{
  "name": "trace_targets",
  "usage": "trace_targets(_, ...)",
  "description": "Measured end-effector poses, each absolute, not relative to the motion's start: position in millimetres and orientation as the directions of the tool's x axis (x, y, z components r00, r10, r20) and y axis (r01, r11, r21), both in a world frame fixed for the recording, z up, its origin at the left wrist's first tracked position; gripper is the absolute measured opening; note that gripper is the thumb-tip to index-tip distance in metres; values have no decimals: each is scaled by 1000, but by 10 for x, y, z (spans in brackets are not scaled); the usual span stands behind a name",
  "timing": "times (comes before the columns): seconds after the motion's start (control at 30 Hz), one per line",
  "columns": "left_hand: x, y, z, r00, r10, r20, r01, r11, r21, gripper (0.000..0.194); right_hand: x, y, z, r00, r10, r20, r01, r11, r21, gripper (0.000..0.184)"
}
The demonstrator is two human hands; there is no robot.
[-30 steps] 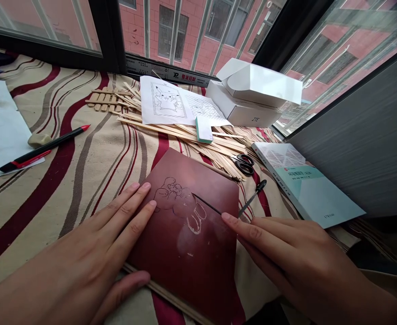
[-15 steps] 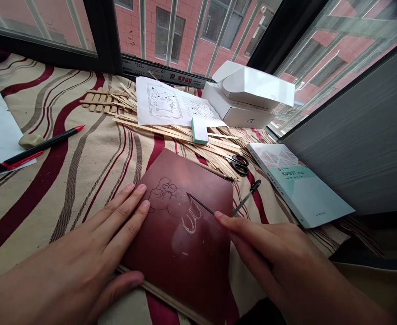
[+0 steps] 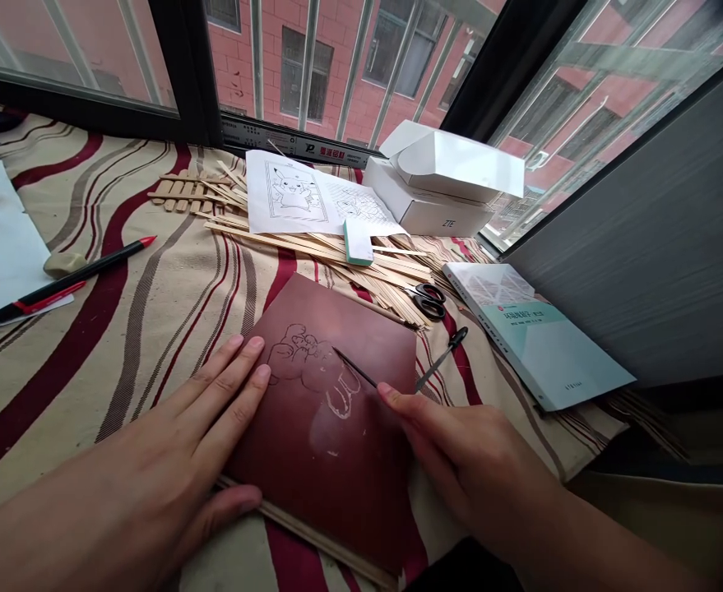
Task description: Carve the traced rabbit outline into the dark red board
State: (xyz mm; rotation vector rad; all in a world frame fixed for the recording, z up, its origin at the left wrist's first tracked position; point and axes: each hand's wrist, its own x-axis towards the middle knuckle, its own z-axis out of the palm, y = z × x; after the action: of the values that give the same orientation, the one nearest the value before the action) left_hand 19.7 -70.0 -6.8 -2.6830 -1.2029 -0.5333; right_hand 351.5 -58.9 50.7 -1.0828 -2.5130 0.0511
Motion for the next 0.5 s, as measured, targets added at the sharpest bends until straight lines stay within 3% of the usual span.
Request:
trace_targets(0.23,204,-698,-68,628,684,371,744,-668,-27,79,3516,-639,554,-598,711,369,709,685,-170,34)
trace_targets(0.33,220,-694,-86,631,680,374,742,-670,-33,79,3587,-659,548,-508,749,426,725,639,-258,33)
trace_targets(0.5,234,-688,-116,613,685,394,753,-657,-30,78,3644,-691,483,-417,824,383,733,554,-395,41)
